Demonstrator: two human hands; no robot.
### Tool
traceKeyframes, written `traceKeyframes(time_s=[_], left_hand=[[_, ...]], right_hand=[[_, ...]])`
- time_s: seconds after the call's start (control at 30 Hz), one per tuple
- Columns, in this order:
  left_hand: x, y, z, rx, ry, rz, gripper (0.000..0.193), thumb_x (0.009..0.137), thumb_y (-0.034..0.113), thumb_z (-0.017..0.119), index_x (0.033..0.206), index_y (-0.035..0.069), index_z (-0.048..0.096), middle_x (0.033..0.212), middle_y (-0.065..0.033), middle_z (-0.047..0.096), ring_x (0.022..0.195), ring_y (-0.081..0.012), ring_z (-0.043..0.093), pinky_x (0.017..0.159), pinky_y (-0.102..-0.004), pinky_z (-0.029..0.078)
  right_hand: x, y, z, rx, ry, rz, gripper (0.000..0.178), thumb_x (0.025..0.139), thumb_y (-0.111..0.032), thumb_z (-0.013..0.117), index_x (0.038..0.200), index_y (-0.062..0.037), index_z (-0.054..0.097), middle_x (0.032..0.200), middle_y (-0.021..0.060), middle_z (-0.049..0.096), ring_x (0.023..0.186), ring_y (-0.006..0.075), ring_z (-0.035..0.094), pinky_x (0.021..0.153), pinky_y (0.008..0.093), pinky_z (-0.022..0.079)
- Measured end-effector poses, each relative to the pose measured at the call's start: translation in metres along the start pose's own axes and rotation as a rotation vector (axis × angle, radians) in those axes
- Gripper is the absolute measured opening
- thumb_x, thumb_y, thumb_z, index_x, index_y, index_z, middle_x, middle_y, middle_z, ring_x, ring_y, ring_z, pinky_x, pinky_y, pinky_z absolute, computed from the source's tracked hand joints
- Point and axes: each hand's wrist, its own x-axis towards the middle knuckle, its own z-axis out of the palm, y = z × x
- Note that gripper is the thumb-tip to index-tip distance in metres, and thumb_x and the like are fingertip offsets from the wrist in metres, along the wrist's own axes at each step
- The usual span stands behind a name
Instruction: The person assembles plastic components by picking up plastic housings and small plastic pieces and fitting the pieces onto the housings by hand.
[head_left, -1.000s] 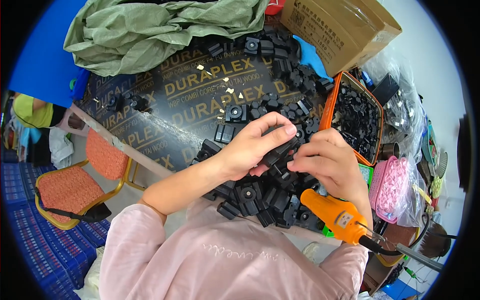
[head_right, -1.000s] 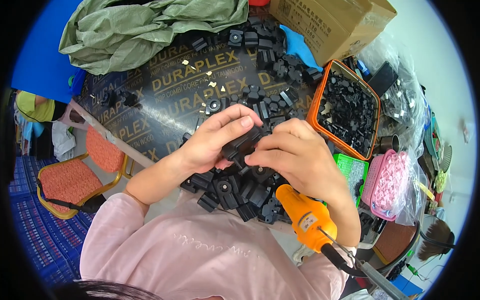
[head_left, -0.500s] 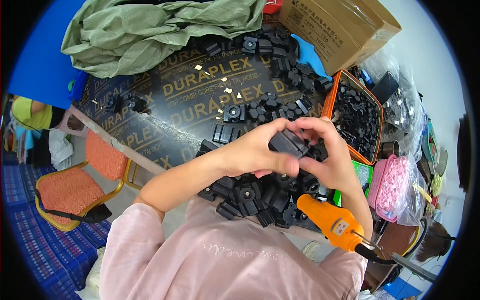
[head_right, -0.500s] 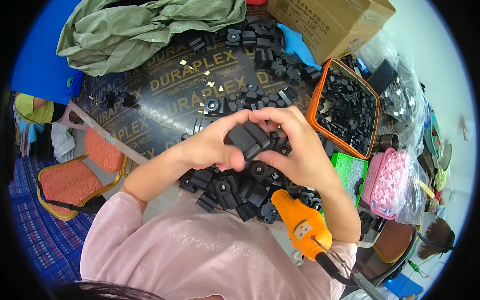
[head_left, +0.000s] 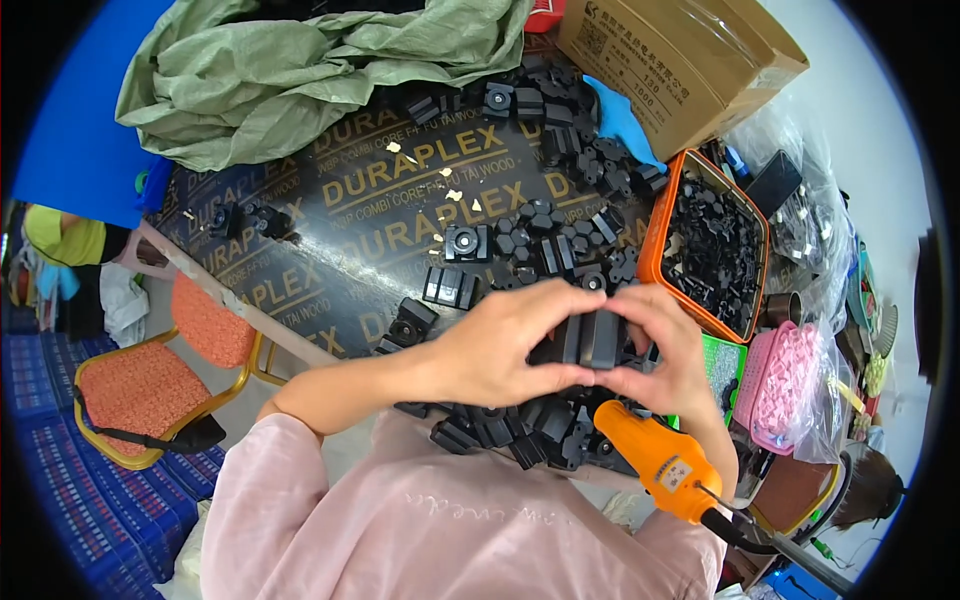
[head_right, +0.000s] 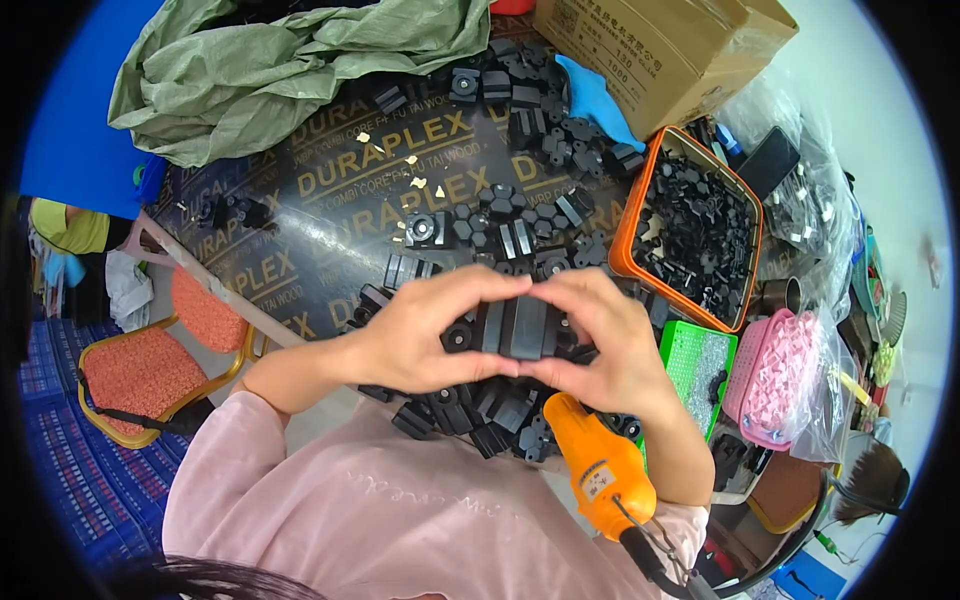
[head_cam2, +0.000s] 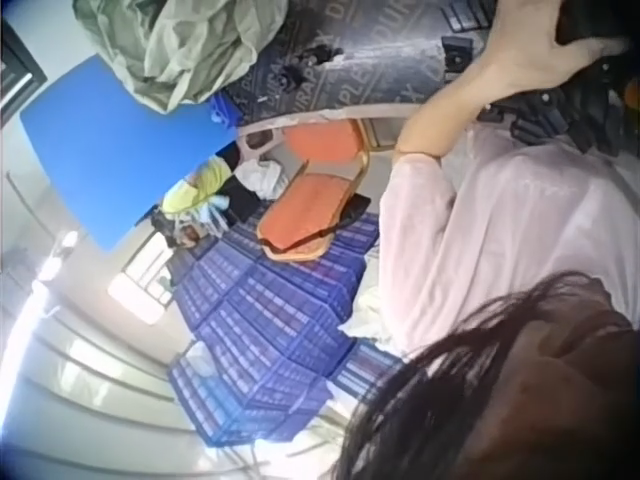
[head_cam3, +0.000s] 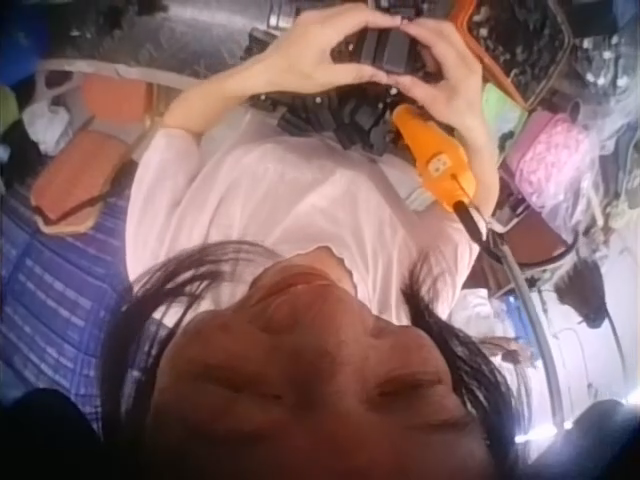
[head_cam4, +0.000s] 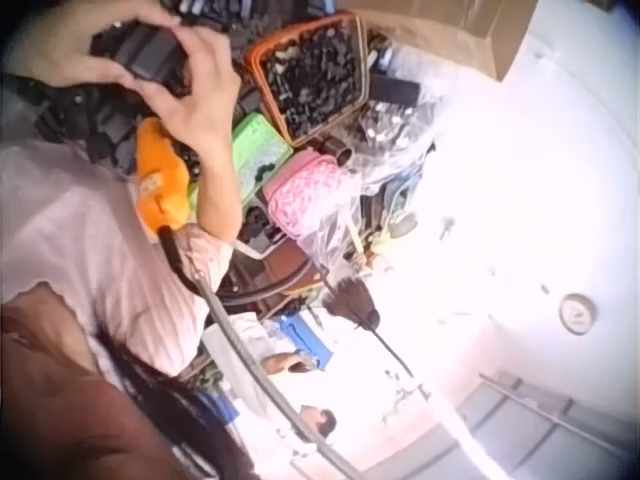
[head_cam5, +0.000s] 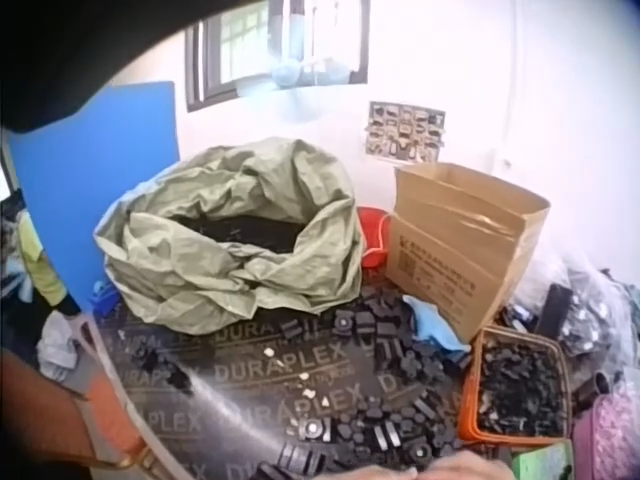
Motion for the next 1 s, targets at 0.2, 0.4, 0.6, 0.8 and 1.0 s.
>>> traceKeyframes(time_s=[0.2,0.4,0.6,0.8,1.0], left_hand=[[0.002,-0.039,-0.014,-0.001,-0.163,-0.024,0.077,0.063,0.035,0.077,0.12,0.001,0.038,0.111,-0.0181,0.048,0.105,-0.0326,0.047,0.091,-0.0379,0.038],[0.05,-0.176,-0.124,0.967,0.603,-0.297,0.054,0.072,0.033,0.066,0.111,0.001,0.048,0.114,-0.0176,0.045,0.108,-0.0341,0.04,0.091,-0.0428,0.034],[0.104,-0.221,-0.197,1.279,0.462,-0.428,0.073,0.074,0.059,0.055,0.123,0.006,0.045,0.127,-0.0225,0.042,0.117,-0.038,0.039,0.096,-0.048,0.031],[0.125,-0.247,-0.209,1.319,0.314,-0.766,0.092,0.072,0.075,0.037,0.141,0.019,0.014,0.146,-0.0122,0.014,0.134,-0.0372,0.004,0.098,-0.0663,0.002],[0.119,-0.232,-0.176,1.269,0.178,-0.755,0.073,0.081,0.069,0.025,0.137,0.023,0.027,0.145,-0.0115,0.018,0.132,-0.0356,0.014,0.099,-0.0645,0.009]], right_hand=[[0.002,0.019,-0.006,-0.092,-0.335,-0.029,0.057,0.057,-0.024,0.08,0.106,-0.007,0.056,0.1,0.0085,0.056,0.086,0.0279,0.051,0.077,0.0333,0.042],[0.013,0.041,-0.029,0.122,-0.476,-0.081,0.035,0.067,-0.024,0.074,0.097,-0.0071,0.064,0.099,0.0068,0.061,0.086,0.0232,0.055,0.074,0.0324,0.044],[0.027,0.045,-0.025,0.249,-0.566,0.137,0.033,0.075,-0.024,0.069,0.103,-0.0069,0.062,0.099,0.007,0.06,0.078,0.0173,0.059,0.066,0.0278,0.048],[0.039,0.108,-0.055,-0.045,0.147,0.46,0.021,0.08,-0.016,0.062,0.096,-0.0014,0.063,0.089,0.0085,0.063,0.079,0.0143,0.059,0.071,0.026,0.047],[0.041,0.223,-0.076,-0.977,0.28,0.391,0.051,0.08,-0.034,0.058,0.125,-0.0149,0.046,0.127,0.0141,0.046,0.115,0.0344,0.043,0.097,0.0414,0.034]])
